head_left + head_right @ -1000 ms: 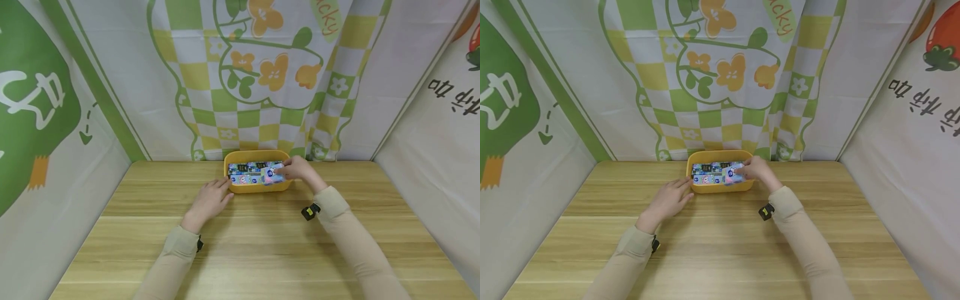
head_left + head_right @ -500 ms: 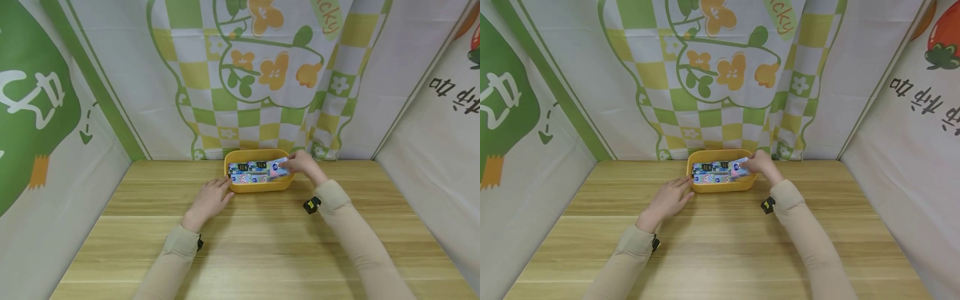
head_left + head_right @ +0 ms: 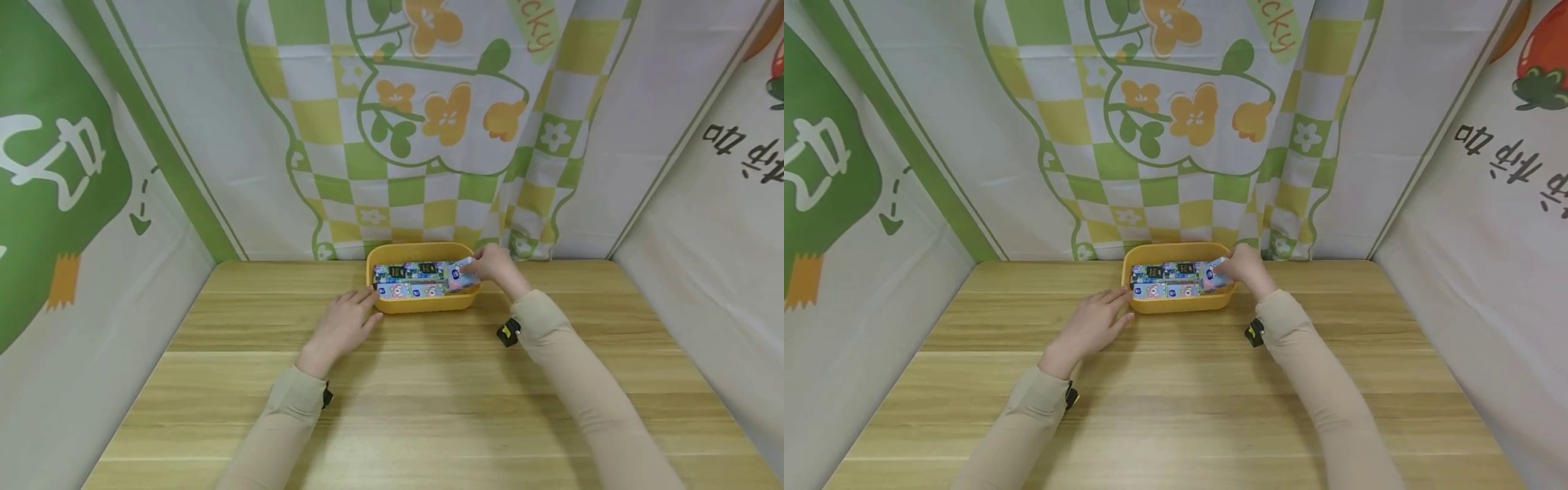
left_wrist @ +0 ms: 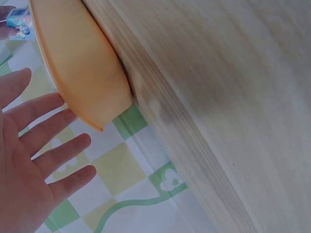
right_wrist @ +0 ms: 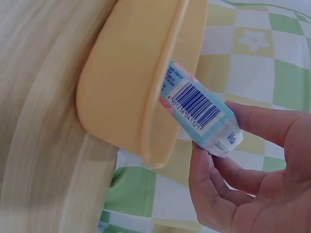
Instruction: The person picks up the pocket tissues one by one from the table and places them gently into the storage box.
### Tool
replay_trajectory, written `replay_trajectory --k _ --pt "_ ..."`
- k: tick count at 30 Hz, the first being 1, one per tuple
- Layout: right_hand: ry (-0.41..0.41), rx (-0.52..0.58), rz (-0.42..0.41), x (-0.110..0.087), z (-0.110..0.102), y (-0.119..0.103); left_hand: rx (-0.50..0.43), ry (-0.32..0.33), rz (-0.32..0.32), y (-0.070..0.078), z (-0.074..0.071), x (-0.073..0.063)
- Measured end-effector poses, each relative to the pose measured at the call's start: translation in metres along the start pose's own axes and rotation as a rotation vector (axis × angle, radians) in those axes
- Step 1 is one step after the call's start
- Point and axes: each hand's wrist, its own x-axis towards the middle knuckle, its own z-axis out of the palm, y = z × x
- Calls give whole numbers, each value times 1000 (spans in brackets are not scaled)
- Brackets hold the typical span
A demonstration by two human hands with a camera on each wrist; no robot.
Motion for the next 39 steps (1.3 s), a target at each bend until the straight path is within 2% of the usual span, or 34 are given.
replay_trajectory --k 11,16,23,30,39 --pt "53 -68 -3 5 9 6 10 7 4 0 0 0" --pt "61 -55 2 5 12 6 7 15 8 0 0 -1" --pt "73 -42 -59 2 16 5 13 7 0 0 0 -1" --pt "113 -50 -78 1 18 4 5 9 1 0 -1 0" --pt "91 -81 -62 7 21 5 4 5 1 0 -1 0"
